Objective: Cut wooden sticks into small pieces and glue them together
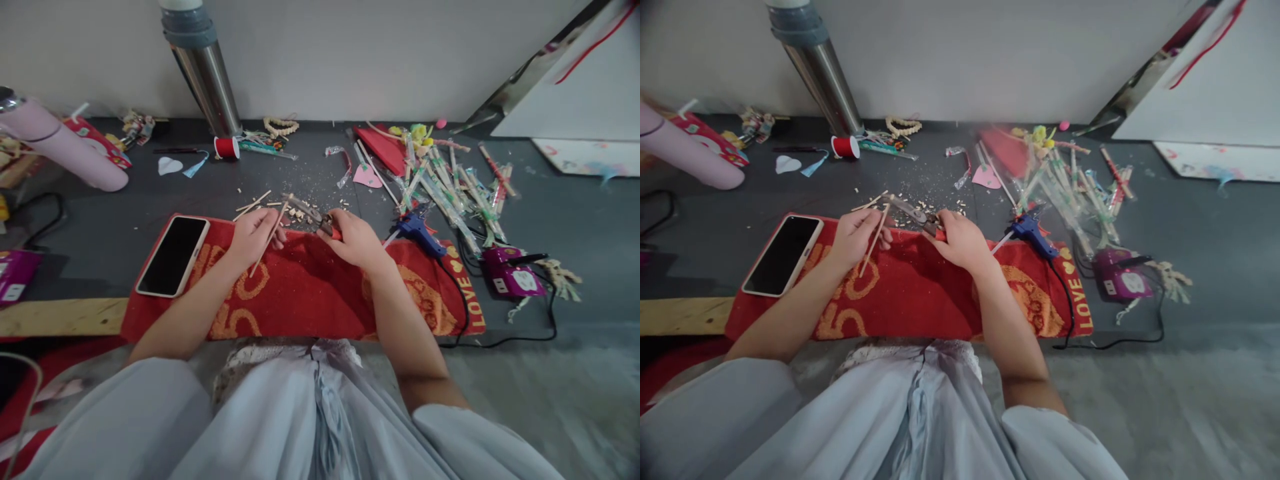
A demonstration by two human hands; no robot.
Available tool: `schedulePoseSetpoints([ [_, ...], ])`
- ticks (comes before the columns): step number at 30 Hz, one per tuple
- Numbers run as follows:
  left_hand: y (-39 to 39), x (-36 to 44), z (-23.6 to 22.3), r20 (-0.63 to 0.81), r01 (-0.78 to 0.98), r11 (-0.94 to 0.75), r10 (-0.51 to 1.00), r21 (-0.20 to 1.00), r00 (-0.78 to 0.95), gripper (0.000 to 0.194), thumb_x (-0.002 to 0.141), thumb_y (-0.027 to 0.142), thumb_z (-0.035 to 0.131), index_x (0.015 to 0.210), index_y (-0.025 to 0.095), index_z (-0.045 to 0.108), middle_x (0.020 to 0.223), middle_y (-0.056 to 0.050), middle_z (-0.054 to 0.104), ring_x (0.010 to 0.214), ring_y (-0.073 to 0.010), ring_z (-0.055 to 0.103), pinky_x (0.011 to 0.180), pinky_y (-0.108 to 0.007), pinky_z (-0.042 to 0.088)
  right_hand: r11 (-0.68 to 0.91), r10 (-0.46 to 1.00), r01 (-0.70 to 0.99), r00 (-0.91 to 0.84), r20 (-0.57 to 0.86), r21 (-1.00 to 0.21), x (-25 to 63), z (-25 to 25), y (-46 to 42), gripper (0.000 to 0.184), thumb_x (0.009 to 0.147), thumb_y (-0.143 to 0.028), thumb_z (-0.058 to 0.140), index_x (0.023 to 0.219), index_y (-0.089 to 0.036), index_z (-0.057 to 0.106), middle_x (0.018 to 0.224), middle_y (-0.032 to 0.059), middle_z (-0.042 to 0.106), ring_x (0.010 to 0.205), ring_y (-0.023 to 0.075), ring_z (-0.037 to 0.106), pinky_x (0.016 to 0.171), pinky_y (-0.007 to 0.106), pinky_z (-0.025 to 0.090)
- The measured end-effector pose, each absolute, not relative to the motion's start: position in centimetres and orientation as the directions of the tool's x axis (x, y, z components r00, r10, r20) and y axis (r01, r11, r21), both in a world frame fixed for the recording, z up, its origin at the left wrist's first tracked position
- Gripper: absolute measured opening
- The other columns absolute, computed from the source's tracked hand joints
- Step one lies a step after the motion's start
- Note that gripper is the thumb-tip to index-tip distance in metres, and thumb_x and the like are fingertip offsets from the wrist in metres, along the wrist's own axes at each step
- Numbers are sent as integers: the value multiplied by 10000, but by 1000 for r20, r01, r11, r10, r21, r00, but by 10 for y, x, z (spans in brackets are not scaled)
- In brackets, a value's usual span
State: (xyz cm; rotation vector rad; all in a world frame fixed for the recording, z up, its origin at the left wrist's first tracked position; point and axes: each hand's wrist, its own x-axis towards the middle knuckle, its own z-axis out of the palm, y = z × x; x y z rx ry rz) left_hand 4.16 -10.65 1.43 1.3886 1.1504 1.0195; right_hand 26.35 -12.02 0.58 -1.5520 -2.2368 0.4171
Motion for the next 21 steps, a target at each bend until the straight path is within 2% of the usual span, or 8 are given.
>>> schedulePoseSetpoints([
  [3, -92, 29, 9, 59, 136, -61, 998, 989, 14, 386, 879, 527, 510, 785, 167, 614, 552, -13, 625, 442, -97, 592, 446, -199, 478, 260, 964, 852, -201, 174, -456, 270, 7, -117, 340, 893, -458, 431, 1005, -157, 542, 937, 119, 655, 845, 242, 591, 737, 328, 398],
  [8, -63, -3, 1, 200, 142, -173, 959, 975, -202, 439, 890, 590, 459, 749, 195, 587, 526, 5, 604, 408, -68, 543, 405, -182, 417, 121, 985, 872, -46, 167, -474, 273, 6, -115, 291, 889, -440, 436, 956, -177, 540, 932, 124, 651, 845, 253, 592, 718, 342, 397],
  [11, -57, -10, -1, 219, 170, -190, 961, 967, -168, 418, 872, 598, 498, 755, 207, 588, 524, 5, 610, 417, -69, 539, 403, -186, 397, 95, 986, 883, -21, 163, -460, 272, 3, -114, 284, 885, -438, 452, 959, -178, 541, 918, 125, 647, 843, 256, 591, 719, 352, 402],
  [15, -60, -3, 1, 193, 202, -143, 949, 969, -251, 473, 859, 622, 491, 714, 182, 585, 494, 14, 579, 376, -58, 505, 378, -178, 371, 122, 976, 894, -28, 216, -432, 272, -5, -112, 275, 869, -437, 489, 946, -178, 537, 912, 127, 637, 830, 256, 582, 724, 364, 415],
  [21, -63, 2, 6, 159, 210, -104, 951, 972, -266, 404, 900, 510, 494, 688, 178, 582, 482, 16, 566, 354, -56, 485, 370, -176, 354, 207, 946, 892, -77, 316, -402, 274, -8, -113, 275, 872, -446, 477, 956, -189, 530, 900, 122, 616, 851, 271, 565, 737, 394, 429],
])
